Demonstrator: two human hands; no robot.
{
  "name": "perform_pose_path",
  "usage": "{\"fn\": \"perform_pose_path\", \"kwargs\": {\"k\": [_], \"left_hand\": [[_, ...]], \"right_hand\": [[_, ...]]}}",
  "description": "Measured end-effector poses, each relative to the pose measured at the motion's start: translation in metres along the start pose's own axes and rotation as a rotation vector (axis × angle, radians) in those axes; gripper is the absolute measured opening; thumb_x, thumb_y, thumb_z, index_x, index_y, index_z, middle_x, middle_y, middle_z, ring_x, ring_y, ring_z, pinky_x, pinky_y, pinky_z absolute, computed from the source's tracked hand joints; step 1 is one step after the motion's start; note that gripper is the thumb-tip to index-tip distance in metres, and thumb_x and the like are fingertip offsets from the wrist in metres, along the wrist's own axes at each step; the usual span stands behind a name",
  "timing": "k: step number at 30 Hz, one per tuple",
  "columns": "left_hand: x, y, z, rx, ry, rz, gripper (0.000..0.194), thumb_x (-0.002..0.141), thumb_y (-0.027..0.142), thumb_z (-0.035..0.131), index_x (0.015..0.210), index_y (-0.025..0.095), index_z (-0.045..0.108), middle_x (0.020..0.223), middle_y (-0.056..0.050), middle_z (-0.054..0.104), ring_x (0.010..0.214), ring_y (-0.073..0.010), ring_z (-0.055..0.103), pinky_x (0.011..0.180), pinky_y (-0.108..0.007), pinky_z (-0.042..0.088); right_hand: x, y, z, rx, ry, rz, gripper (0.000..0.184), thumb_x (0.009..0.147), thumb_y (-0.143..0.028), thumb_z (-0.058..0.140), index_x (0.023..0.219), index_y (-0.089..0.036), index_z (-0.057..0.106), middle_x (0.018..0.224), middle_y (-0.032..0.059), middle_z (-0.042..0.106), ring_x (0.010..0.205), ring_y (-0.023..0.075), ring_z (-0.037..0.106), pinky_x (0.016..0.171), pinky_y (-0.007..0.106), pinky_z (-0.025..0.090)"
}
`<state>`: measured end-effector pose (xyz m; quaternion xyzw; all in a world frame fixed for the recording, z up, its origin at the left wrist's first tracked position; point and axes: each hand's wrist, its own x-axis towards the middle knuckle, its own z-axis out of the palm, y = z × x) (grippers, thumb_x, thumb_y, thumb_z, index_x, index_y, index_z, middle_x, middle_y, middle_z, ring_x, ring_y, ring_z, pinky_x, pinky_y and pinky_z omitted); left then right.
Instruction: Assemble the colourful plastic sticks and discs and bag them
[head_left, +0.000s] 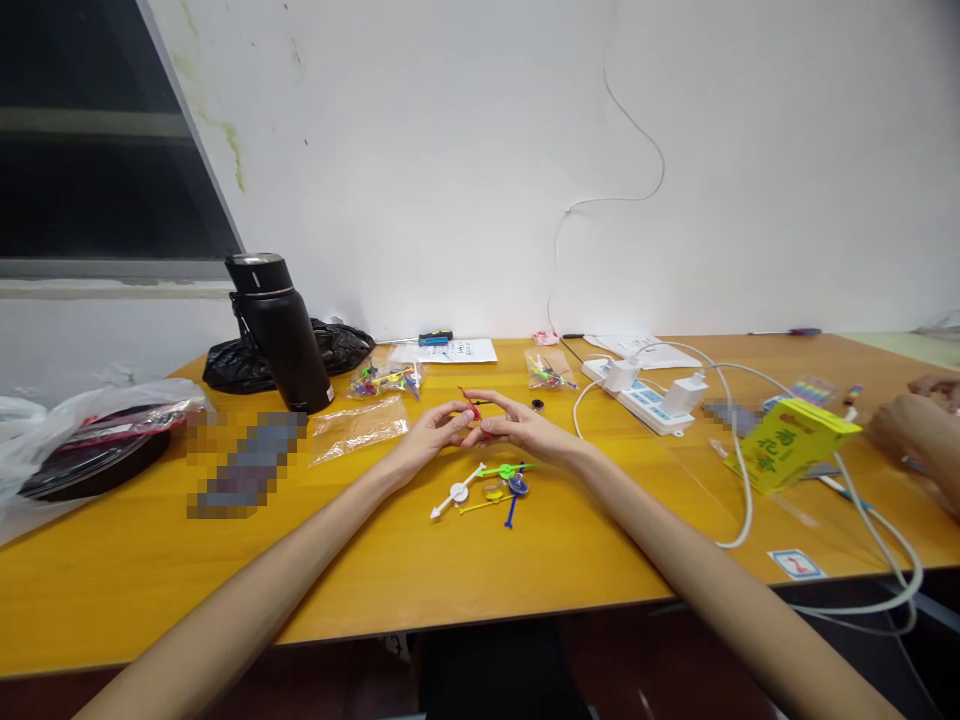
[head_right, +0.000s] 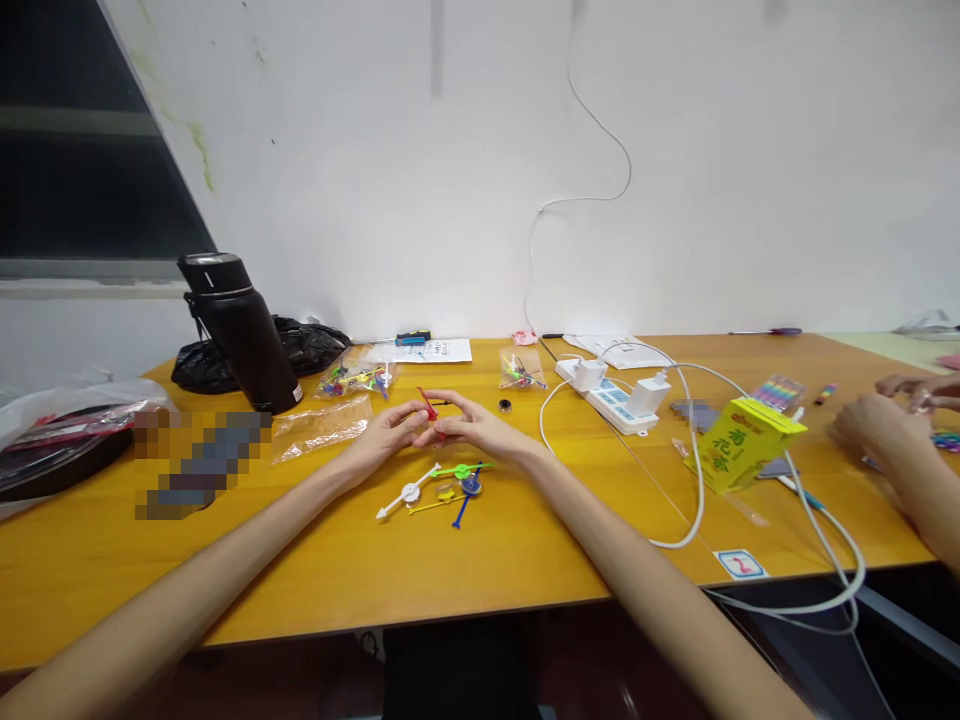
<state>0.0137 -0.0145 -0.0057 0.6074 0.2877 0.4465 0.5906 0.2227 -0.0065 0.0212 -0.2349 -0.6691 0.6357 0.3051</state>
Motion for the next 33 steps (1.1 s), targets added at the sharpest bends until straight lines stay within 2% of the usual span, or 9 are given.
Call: {"fn": "perform_pose_path", "kwargs": {"k": [6, 9, 15, 20, 25, 30, 33], "left_hand": [[0.001, -0.001, 0.0, -0.024, -0.026, -0.035, 0.043, 0.086, 0.048, 0.073, 0.116, 0.018, 0.068, 0.113, -0.008, 0.07, 0.094, -0.0173, 0.068, 0.088, -0.031, 0.054], [-0.001, 0.002, 0.002, -0.053, -0.036, -0.044, 0.042, 0.083, 0.046, 0.077, 0.113, 0.018, 0.068, 0.11, -0.006, 0.07, 0.09, -0.0161, 0.069, 0.087, -0.03, 0.055], [-0.007, 0.014, 0.005, 0.005, -0.117, -0.035, 0.032, 0.086, 0.045, 0.072, 0.101, 0.02, 0.06, 0.087, -0.003, 0.065, 0.078, -0.0175, 0.07, 0.061, -0.026, 0.057], [-0.007, 0.015, 0.005, 0.034, -0.178, -0.039, 0.031, 0.089, 0.047, 0.067, 0.097, 0.019, 0.055, 0.08, -0.004, 0.067, 0.069, -0.016, 0.067, 0.053, -0.025, 0.056], [-0.007, 0.01, 0.006, 0.018, -0.215, -0.033, 0.03, 0.09, 0.046, 0.066, 0.096, 0.019, 0.053, 0.085, -0.003, 0.064, 0.063, -0.012, 0.062, 0.049, -0.022, 0.053], [-0.009, 0.012, 0.006, 0.002, -0.237, -0.027, 0.035, 0.089, 0.052, 0.065, 0.095, 0.02, 0.054, 0.084, -0.003, 0.063, 0.062, -0.012, 0.059, 0.048, -0.022, 0.05], [-0.009, 0.013, 0.003, 0.011, -0.184, -0.014, 0.038, 0.089, 0.056, 0.063, 0.093, 0.018, 0.058, 0.081, -0.003, 0.058, 0.065, -0.0131, 0.057, 0.049, -0.022, 0.049]], "right_hand": [[-0.004, 0.0, -0.003, 0.147, -0.082, 0.046, 0.055, 0.093, -0.031, 0.069, 0.142, -0.021, 0.047, 0.106, 0.0098, 0.076, 0.101, 0.0166, 0.069, 0.095, 0.034, 0.048], [-0.005, 0.002, -0.004, 0.186, -0.126, 0.056, 0.054, 0.091, -0.03, 0.072, 0.137, -0.021, 0.045, 0.108, 0.0102, 0.075, 0.102, 0.0165, 0.069, 0.094, 0.032, 0.048], [-0.008, 0.005, -0.001, 0.301, -0.169, 0.1, 0.046, 0.087, -0.027, 0.077, 0.122, -0.024, 0.047, 0.102, 0.005, 0.073, 0.095, 0.0162, 0.069, 0.093, 0.033, 0.047], [-0.006, 0.003, 0.003, 0.324, -0.168, 0.125, 0.029, 0.096, -0.04, 0.064, 0.113, -0.021, 0.052, 0.088, 0.0041, 0.068, 0.087, 0.0165, 0.065, 0.087, 0.032, 0.047], [-0.002, 0.008, 0.004, 0.356, -0.186, 0.125, 0.026, 0.096, -0.042, 0.065, 0.104, -0.02, 0.052, 0.07, -0.0033, 0.054, 0.065, 0.0116, 0.05, 0.067, 0.025, 0.04], [0.0, 0.009, 0.004, 0.306, -0.181, 0.134, 0.024, 0.095, -0.043, 0.066, 0.099, -0.022, 0.054, 0.063, -0.0061, 0.041, 0.058, 0.0116, 0.037, 0.066, 0.027, 0.039], [0.0, 0.004, -0.003, 0.297, -0.084, 0.111, 0.025, 0.095, -0.044, 0.063, 0.089, -0.021, 0.055, 0.06, -0.0068, 0.029, 0.057, 0.0128, 0.03, 0.065, 0.027, 0.039]]}}
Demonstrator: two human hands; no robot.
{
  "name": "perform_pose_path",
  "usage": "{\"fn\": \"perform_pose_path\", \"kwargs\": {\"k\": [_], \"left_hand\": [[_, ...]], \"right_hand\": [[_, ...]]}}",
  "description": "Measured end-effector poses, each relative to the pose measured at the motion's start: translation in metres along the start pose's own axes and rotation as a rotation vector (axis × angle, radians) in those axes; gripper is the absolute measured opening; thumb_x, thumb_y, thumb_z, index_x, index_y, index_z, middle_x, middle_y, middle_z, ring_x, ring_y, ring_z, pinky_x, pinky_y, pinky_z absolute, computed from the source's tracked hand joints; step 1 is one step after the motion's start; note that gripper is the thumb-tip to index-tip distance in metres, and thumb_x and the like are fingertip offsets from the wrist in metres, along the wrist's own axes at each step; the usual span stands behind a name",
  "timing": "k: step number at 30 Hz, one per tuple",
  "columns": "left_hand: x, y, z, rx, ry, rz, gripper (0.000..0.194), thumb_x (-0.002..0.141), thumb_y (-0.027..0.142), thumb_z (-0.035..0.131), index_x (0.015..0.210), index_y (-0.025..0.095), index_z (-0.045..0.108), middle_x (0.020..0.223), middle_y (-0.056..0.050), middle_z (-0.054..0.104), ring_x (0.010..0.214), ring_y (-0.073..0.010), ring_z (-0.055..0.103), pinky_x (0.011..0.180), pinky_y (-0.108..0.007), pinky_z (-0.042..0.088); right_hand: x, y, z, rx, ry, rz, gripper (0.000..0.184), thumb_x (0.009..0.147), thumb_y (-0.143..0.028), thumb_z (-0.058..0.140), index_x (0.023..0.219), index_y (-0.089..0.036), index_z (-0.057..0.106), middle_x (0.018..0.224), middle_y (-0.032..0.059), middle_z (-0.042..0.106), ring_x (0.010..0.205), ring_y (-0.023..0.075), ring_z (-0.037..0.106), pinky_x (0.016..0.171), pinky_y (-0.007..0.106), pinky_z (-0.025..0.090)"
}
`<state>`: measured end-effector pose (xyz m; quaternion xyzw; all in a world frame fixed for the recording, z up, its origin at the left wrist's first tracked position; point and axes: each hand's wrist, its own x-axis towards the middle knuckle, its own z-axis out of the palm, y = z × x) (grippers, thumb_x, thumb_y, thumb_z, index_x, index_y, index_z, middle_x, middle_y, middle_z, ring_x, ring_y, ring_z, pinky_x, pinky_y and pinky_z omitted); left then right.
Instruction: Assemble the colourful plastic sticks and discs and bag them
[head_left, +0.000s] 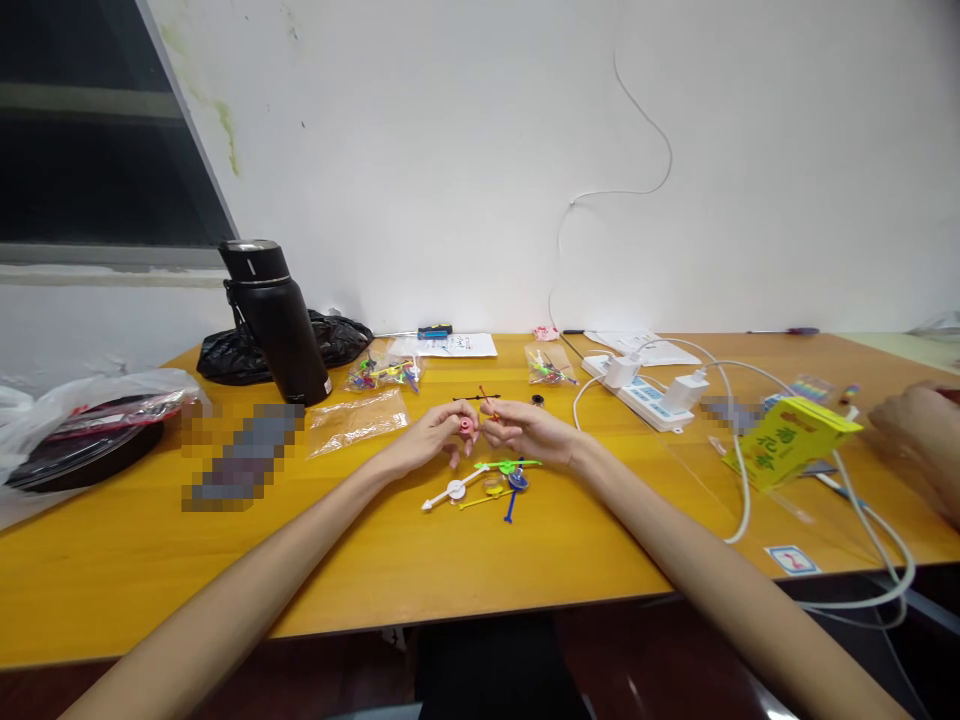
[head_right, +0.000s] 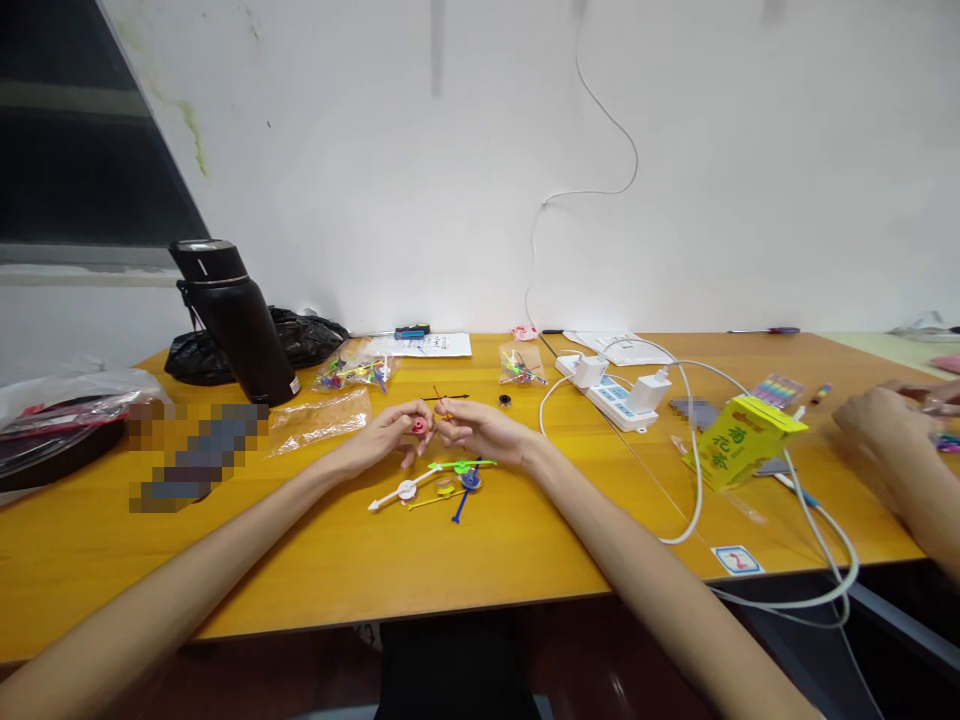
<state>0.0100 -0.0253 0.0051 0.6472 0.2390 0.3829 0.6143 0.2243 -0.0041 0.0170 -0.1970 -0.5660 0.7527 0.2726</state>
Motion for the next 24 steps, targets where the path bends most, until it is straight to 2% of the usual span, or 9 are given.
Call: {"fn": "perform_pose_path", "kwargs": {"k": [3, 7, 10, 12, 18, 24], "left_hand": [[0.002, -0.002, -0.004, -0.016, 0.076, 0.001, 0.034, 0.09, 0.051, 0.06, 0.09, 0.017, 0.059, 0.08, -0.003, 0.057, 0.064, -0.0127, 0.054, 0.049, -0.022, 0.047], [0.007, -0.004, -0.004, -0.105, 0.178, -0.073, 0.018, 0.085, 0.035, 0.06, 0.09, 0.017, 0.058, 0.085, -0.004, 0.059, 0.066, -0.0126, 0.056, 0.047, -0.02, 0.041], [0.008, -0.005, -0.003, -0.139, 0.216, -0.134, 0.016, 0.081, 0.028, 0.06, 0.092, 0.017, 0.058, 0.084, -0.002, 0.058, 0.062, -0.0098, 0.053, 0.046, -0.017, 0.031], [0.009, -0.006, -0.002, -0.128, 0.227, -0.152, 0.017, 0.081, 0.028, 0.06, 0.093, 0.017, 0.058, 0.082, -0.001, 0.058, 0.059, -0.0083, 0.051, 0.047, -0.017, 0.026], [0.008, -0.013, -0.004, -0.066, 0.187, -0.169, 0.023, 0.084, 0.034, 0.064, 0.098, 0.017, 0.058, 0.081, -0.002, 0.061, 0.058, -0.008, 0.048, 0.054, -0.021, 0.03], [0.005, -0.012, -0.005, 0.065, 0.076, -0.176, 0.025, 0.087, 0.038, 0.063, 0.098, 0.016, 0.063, 0.082, -0.003, 0.064, 0.058, -0.0088, 0.045, 0.055, -0.024, 0.031]], "right_hand": [[0.0, -0.007, -0.01, 0.032, 0.178, -0.098, 0.021, 0.092, -0.041, 0.065, 0.089, -0.022, 0.056, 0.061, -0.0058, 0.029, 0.058, 0.0139, 0.03, 0.061, 0.027, 0.037], [0.002, -0.01, -0.023, 0.051, 0.326, -0.204, 0.022, 0.083, -0.037, 0.073, 0.094, -0.021, 0.062, 0.068, -0.0039, 0.045, 0.062, 0.0117, 0.041, 0.061, 0.025, 0.037], [0.006, -0.006, -0.03, -0.046, 0.42, -0.245, 0.031, 0.077, -0.036, 0.078, 0.099, -0.02, 0.064, 0.074, -0.003, 0.058, 0.069, 0.0108, 0.052, 0.068, 0.025, 0.041], [0.008, -0.003, -0.032, -0.188, 0.469, -0.263, 0.034, 0.077, -0.04, 0.078, 0.101, -0.02, 0.064, 0.079, -0.0014, 0.066, 0.074, 0.012, 0.057, 0.073, 0.027, 0.044], [0.007, 0.004, -0.028, -0.646, 0.514, -0.367, 0.029, 0.087, -0.045, 0.071, 0.099, -0.02, 0.062, 0.096, 0.0082, 0.076, 0.095, 0.0205, 0.07, 0.092, 0.037, 0.049], [0.007, 0.016, -0.034, -0.889, 0.626, -0.409, 0.023, 0.096, -0.042, 0.061, 0.105, -0.022, 0.064, 0.101, 0.0087, 0.077, 0.099, 0.0234, 0.071, 0.093, 0.039, 0.048]]}}
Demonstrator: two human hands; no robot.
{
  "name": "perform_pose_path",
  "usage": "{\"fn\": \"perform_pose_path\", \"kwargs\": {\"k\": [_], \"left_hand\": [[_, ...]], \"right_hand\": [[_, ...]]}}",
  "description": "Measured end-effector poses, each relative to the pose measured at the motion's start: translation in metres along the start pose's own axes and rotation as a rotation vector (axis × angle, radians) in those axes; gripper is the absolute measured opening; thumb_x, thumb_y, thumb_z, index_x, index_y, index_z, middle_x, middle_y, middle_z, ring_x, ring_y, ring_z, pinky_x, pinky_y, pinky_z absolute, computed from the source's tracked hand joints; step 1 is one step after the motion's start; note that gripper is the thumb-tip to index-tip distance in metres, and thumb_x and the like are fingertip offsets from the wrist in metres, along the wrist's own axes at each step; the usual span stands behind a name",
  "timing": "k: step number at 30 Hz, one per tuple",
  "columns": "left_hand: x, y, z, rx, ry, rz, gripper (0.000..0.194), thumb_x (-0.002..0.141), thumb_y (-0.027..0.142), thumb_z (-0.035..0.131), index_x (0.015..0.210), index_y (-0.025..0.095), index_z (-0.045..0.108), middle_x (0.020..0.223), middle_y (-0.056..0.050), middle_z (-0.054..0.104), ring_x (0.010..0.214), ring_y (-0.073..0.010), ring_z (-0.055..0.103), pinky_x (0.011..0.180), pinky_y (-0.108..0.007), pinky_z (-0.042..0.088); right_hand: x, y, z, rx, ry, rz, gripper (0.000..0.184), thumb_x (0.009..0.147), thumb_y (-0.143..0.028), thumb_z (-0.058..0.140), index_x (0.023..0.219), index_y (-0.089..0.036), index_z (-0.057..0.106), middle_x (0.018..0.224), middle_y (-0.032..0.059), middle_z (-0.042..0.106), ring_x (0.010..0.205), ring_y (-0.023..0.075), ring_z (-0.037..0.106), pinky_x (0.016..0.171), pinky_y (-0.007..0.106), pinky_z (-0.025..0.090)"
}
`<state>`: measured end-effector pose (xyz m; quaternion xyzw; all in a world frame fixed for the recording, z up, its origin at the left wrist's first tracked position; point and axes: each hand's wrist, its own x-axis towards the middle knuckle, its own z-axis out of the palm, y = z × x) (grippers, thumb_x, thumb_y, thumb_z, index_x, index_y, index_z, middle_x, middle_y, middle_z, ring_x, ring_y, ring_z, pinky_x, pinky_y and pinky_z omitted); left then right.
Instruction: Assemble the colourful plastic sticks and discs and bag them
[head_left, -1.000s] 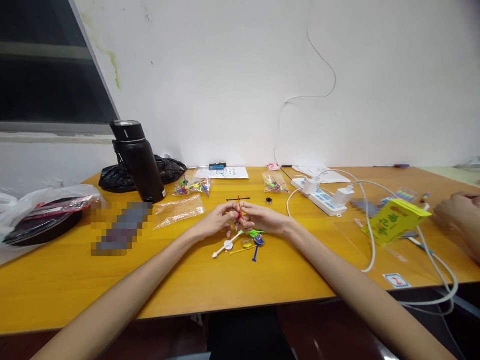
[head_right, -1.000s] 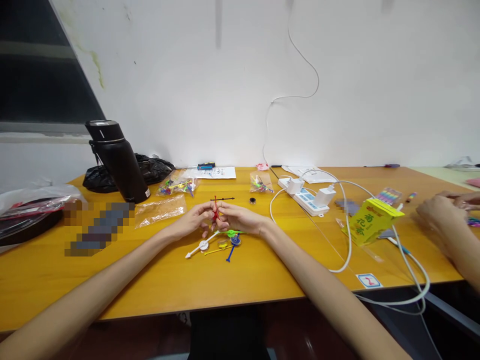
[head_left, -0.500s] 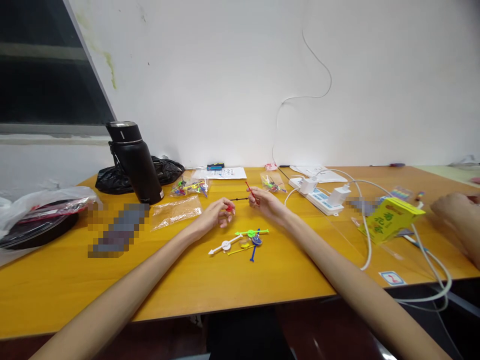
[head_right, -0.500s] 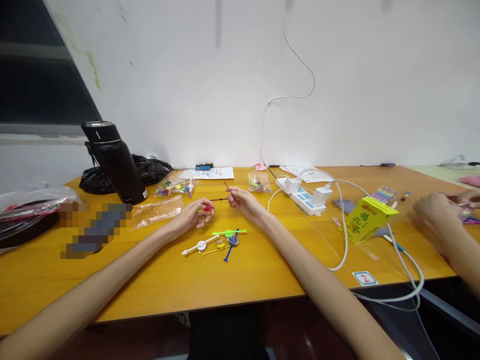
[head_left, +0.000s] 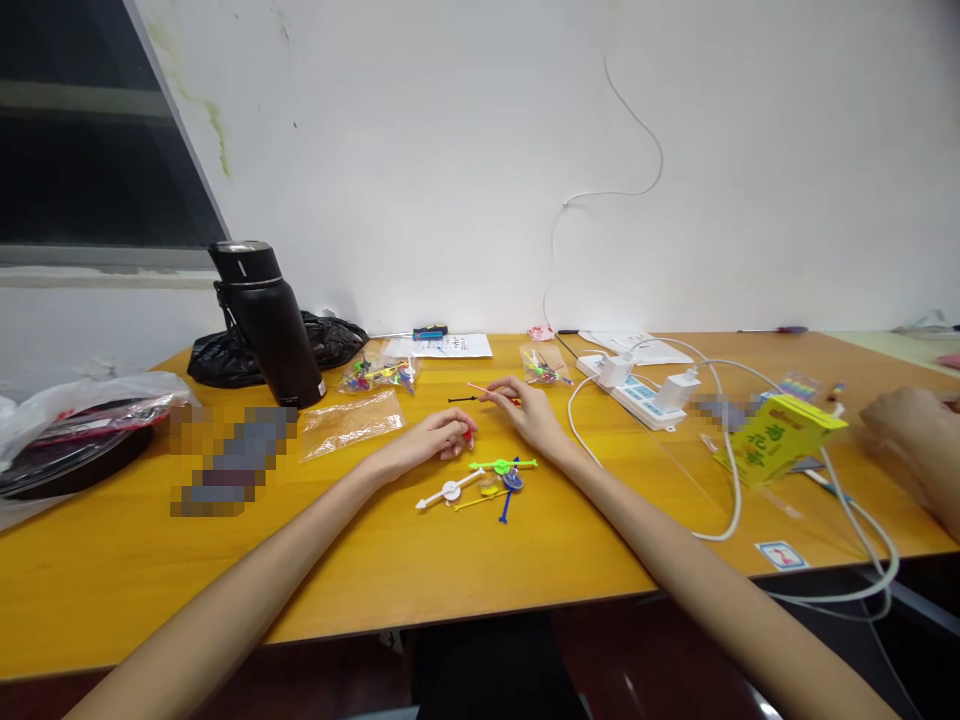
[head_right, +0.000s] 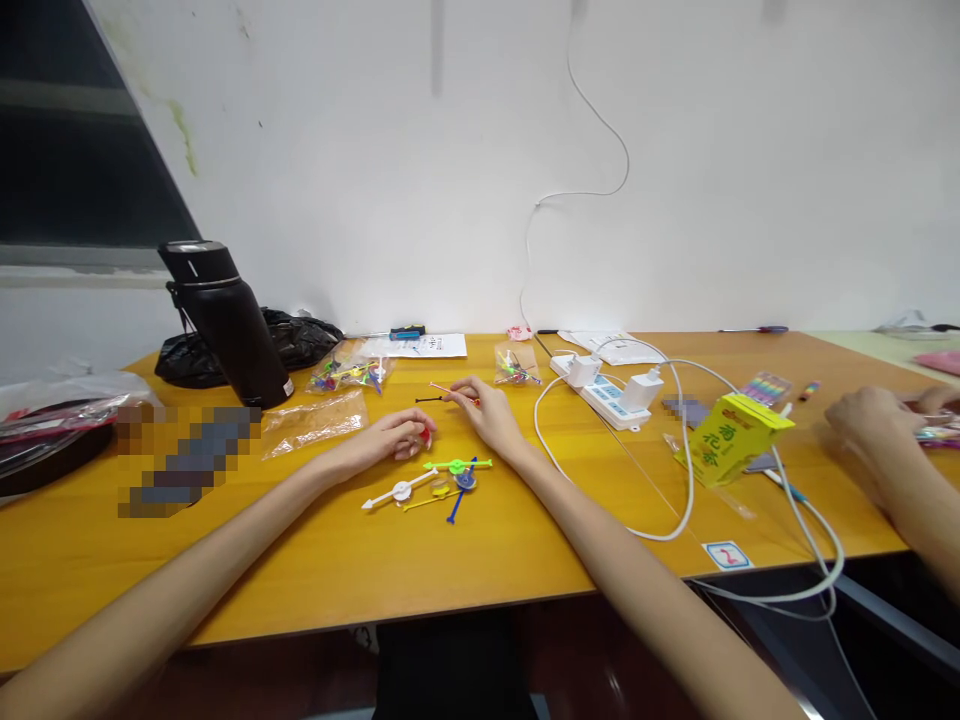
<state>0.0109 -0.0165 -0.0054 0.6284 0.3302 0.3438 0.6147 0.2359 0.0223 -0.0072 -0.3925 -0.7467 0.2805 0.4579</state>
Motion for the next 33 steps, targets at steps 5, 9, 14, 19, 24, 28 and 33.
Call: {"fn": "perform_pose_path", "kwargs": {"k": [5, 9, 14, 19, 24, 28, 33], "left_hand": [[0.001, 0.0, 0.003, -0.008, 0.009, 0.029, 0.027, 0.086, 0.041, 0.065, 0.097, 0.016, 0.064, 0.078, -0.001, 0.062, 0.057, -0.0086, 0.044, 0.054, -0.024, 0.03], [0.003, -0.002, 0.004, -0.013, 0.013, 0.034, 0.027, 0.086, 0.041, 0.065, 0.096, 0.016, 0.064, 0.076, 0.0, 0.061, 0.056, -0.0078, 0.043, 0.053, -0.023, 0.03], [0.003, -0.003, 0.003, 0.001, 0.017, 0.042, 0.035, 0.085, 0.049, 0.069, 0.095, 0.016, 0.064, 0.081, -0.003, 0.064, 0.058, -0.0089, 0.048, 0.057, -0.024, 0.036], [0.001, 0.0, 0.004, -0.025, 0.011, 0.048, 0.042, 0.085, 0.056, 0.07, 0.096, 0.016, 0.062, 0.084, -0.003, 0.063, 0.063, -0.0094, 0.052, 0.064, -0.025, 0.042], [0.0, -0.001, 0.004, -0.218, 0.079, 0.067, 0.041, 0.086, 0.055, 0.07, 0.098, 0.019, 0.056, 0.081, 0.0, 0.061, 0.064, -0.0098, 0.054, 0.064, -0.025, 0.042], [0.001, -0.004, 0.002, -0.344, 0.149, 0.065, 0.043, 0.084, 0.055, 0.073, 0.097, 0.019, 0.053, 0.077, 0.002, 0.058, 0.063, -0.0098, 0.054, 0.061, -0.024, 0.043], [0.002, -0.006, 0.002, -0.34, 0.188, 0.09, 0.043, 0.083, 0.055, 0.074, 0.097, 0.019, 0.055, 0.076, 0.003, 0.057, 0.064, -0.0105, 0.058, 0.063, -0.025, 0.048]], "right_hand": [[0.011, 0.019, 0.004, -0.133, 0.082, -0.087, 0.019, 0.096, -0.04, 0.061, 0.102, -0.022, 0.066, 0.102, 0.0081, 0.073, 0.097, 0.0236, 0.066, 0.091, 0.038, 0.047], [0.02, 0.024, 0.006, -0.351, 0.031, -0.189, 0.015, 0.098, -0.035, 0.06, 0.101, -0.023, 0.068, 0.104, 0.0082, 0.07, 0.104, 0.0257, 0.058, 0.094, 0.04, 0.043], [0.027, 0.026, 0.01, -0.484, -0.085, -0.274, 0.012, 0.096, -0.032, 0.064, 0.098, -0.022, 0.071, 0.105, 0.0092, 0.068, 0.105, 0.027, 0.053, 0.094, 0.041, 0.042], [0.028, 0.028, 0.012, -0.52, -0.085, -0.254, 0.016, 0.095, -0.031, 0.066, 0.106, -0.022, 0.073, 0.108, 0.0104, 0.068, 0.107, 0.0286, 0.053, 0.097, 0.044, 0.041], [0.018, 0.007, 0.012, -0.34, -0.051, -0.243, 0.025, 0.102, -0.039, 0.053, 0.108, -0.023, 0.071, 0.108, 0.0093, 0.067, 0.105, 0.0256, 0.056, 0.095, 0.041, 0.043], [0.005, -0.025, 0.012, -0.217, -0.179, -0.274, 0.029, 0.101, -0.046, 0.053, 0.113, -0.024, 0.069, 0.102, 0.0073, 0.065, 0.096, 0.0221, 0.059, 0.09, 0.037, 0.045], [-0.002, -0.041, 0.019, -0.249, -0.189, -0.314, 0.03, 0.096, -0.048, 0.062, 0.115, -0.025, 0.067, 0.098, 0.0063, 0.064, 0.091, 0.0219, 0.058, 0.087, 0.036, 0.047]]}}
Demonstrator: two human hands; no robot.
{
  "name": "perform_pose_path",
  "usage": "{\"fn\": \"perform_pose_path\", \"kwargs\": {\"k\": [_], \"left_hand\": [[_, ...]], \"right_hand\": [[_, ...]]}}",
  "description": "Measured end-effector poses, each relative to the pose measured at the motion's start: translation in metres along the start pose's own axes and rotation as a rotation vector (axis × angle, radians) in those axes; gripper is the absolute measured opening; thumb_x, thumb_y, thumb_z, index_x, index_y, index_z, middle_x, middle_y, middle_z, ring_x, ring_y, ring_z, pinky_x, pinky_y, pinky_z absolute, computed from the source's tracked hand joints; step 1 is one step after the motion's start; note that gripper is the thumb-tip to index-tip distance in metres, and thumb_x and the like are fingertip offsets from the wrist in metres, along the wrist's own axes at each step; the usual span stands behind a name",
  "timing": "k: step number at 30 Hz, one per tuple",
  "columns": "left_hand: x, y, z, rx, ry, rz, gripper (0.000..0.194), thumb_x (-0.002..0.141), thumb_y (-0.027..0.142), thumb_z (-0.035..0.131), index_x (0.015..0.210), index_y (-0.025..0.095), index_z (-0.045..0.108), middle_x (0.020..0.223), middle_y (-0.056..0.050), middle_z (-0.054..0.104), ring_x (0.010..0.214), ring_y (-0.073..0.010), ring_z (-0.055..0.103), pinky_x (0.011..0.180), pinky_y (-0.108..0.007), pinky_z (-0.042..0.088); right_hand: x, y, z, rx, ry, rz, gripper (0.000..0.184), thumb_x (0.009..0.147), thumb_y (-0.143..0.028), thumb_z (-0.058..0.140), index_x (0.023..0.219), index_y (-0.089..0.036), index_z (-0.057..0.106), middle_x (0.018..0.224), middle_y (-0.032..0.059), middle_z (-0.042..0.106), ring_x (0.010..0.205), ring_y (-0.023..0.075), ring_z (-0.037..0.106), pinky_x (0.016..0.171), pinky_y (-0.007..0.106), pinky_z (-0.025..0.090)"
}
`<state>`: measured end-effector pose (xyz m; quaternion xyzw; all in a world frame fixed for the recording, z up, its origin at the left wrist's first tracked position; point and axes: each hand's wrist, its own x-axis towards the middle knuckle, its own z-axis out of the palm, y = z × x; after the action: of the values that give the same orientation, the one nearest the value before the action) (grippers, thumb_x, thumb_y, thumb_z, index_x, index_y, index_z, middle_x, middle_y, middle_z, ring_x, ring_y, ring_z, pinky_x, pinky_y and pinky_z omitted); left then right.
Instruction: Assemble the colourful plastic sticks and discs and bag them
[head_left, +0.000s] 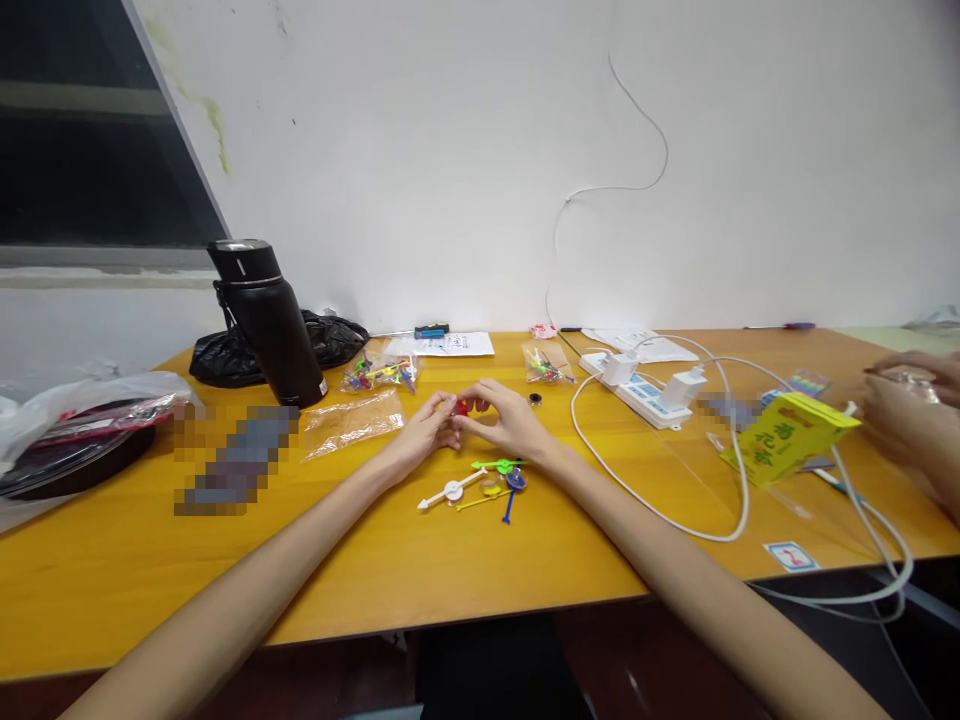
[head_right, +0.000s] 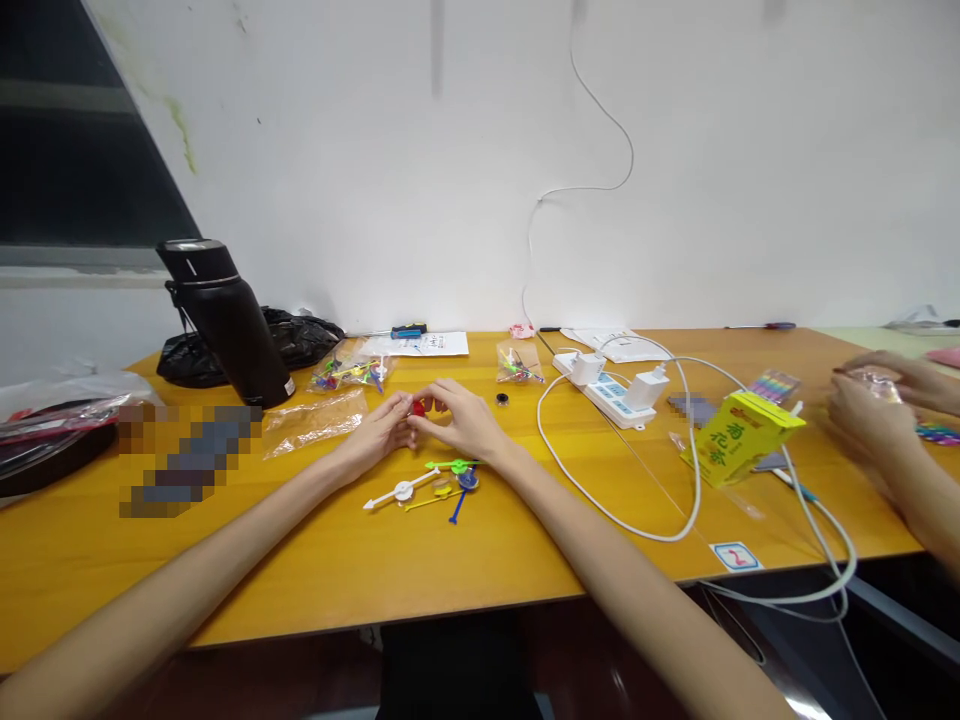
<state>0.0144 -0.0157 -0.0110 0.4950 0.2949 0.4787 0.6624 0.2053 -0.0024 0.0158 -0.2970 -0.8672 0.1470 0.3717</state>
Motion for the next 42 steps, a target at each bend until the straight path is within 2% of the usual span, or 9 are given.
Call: {"fn": "perform_pose_path", "kwargs": {"k": [7, 11, 16, 20, 22, 27, 31, 37, 42], "left_hand": [[0.006, -0.003, -0.002, 0.017, -0.02, -0.012, 0.05, 0.085, 0.064, 0.066, 0.099, 0.016, 0.056, 0.084, -0.005, 0.066, 0.067, -0.0138, 0.062, 0.063, -0.028, 0.053], [0.007, -0.004, -0.004, 0.037, -0.027, -0.026, 0.051, 0.087, 0.063, 0.064, 0.102, 0.015, 0.057, 0.082, -0.005, 0.067, 0.066, -0.0136, 0.062, 0.064, -0.027, 0.053], [0.005, -0.002, -0.002, 0.073, -0.022, -0.032, 0.037, 0.088, 0.05, 0.067, 0.099, 0.017, 0.056, 0.084, -0.004, 0.066, 0.066, -0.0123, 0.062, 0.065, -0.026, 0.051], [0.003, 0.001, 0.0, 0.129, -0.039, -0.04, 0.025, 0.087, 0.036, 0.068, 0.097, 0.016, 0.057, 0.085, -0.003, 0.065, 0.068, -0.0112, 0.06, 0.066, -0.025, 0.051], [0.002, 0.002, 0.0, 0.152, -0.045, -0.042, 0.022, 0.086, 0.033, 0.067, 0.097, 0.016, 0.058, 0.085, -0.003, 0.064, 0.07, -0.0112, 0.06, 0.067, -0.025, 0.05], [0.0, 0.003, 0.001, 0.235, -0.085, -0.032, 0.019, 0.086, 0.032, 0.065, 0.096, 0.017, 0.059, 0.085, -0.003, 0.063, 0.071, -0.0115, 0.059, 0.071, -0.027, 0.05], [-0.002, 0.001, 0.001, 0.38, -0.193, 0.007, 0.023, 0.085, 0.034, 0.068, 0.098, 0.017, 0.061, 0.09, -0.004, 0.064, 0.076, -0.0136, 0.059, 0.075, -0.03, 0.049], [-0.005, 0.002, 0.0, 0.567, -0.309, 0.07, 0.025, 0.087, 0.035, 0.068, 0.104, 0.017, 0.062, 0.099, -0.006, 0.065, 0.092, -0.0168, 0.061, 0.089, -0.032, 0.046], [-0.015, 0.013, 0.006, 0.809, -0.37, 0.096, 0.023, 0.089, 0.036, 0.064, 0.103, 0.018, 0.065, 0.095, -0.003, 0.063, 0.078, -0.0138, 0.054, 0.072, -0.027, 0.043]], "right_hand": [[0.001, 0.007, -0.001, 0.1, 0.096, 0.044, 0.026, 0.096, -0.046, 0.062, 0.11, -0.024, 0.067, 0.099, 0.0058, 0.072, 0.09, 0.0206, 0.066, 0.085, 0.035, 0.051], [0.002, 0.013, -0.005, 0.043, 0.169, 0.003, 0.021, 0.094, -0.041, 0.067, 0.105, -0.023, 0.066, 0.1, 0.0052, 0.07, 0.089, 0.0199, 0.066, 0.082, 0.034, 0.053], [0.0, 0.032, -0.013, -0.117, 0.205, 0.002, 0.014, 0.095, -0.032, 0.065, 0.105, -0.022, 0.065, 0.101, 0.0053, 0.065, 0.09, 0.0187, 0.063, 0.083, 0.032, 0.051], [-0.007, 0.055, -0.026, -0.327, 0.241, 0.159, 0.01, 0.093, -0.025, 0.061, 0.102, -0.021, 0.064, 0.1, 0.0059, 0.065, 0.092, 0.0202, 0.062, 0.084, 0.033, 0.048], [-0.011, 0.064, -0.031, -0.442, 0.225, 0.252, 0.007, 0.091, -0.024, 0.061, 0.096, -0.02, 0.064, 0.097, 0.0065, 0.065, 0.092, 0.0218, 0.061, 0.083, 0.033, 0.047], [-0.016, 0.076, -0.035, -0.637, 0.071, 0.373, 0.007, 0.088, -0.023, 0.063, 0.089, -0.017, 0.066, 0.097, 0.0107, 0.068, 0.1, 0.0276, 0.058, 0.089, 0.037, 0.044], [-0.015, 0.082, -0.033, -0.622, 0.011, 0.417, 0.012, 0.09, -0.025, 0.062, 0.094, -0.016, 0.069, 0.101, 0.0127, 0.068, 0.103, 0.0281, 0.057, 0.092, 0.038, 0.044], [-0.016, 0.086, -0.034, -0.547, 0.004, 0.458, 0.015, 0.09, -0.026, 0.062, 0.098, -0.016, 0.07, 0.103, 0.0113, 0.068, 0.101, 0.0257, 0.059, 0.093, 0.036, 0.045], [-0.015, 0.083, -0.033, -0.549, 0.021, 0.456, 0.021, 0.09, -0.032, 0.063, 0.102, -0.016, 0.069, 0.108, 0.0121, 0.068, 0.104, 0.0269, 0.059, 0.097, 0.039, 0.044]]}}
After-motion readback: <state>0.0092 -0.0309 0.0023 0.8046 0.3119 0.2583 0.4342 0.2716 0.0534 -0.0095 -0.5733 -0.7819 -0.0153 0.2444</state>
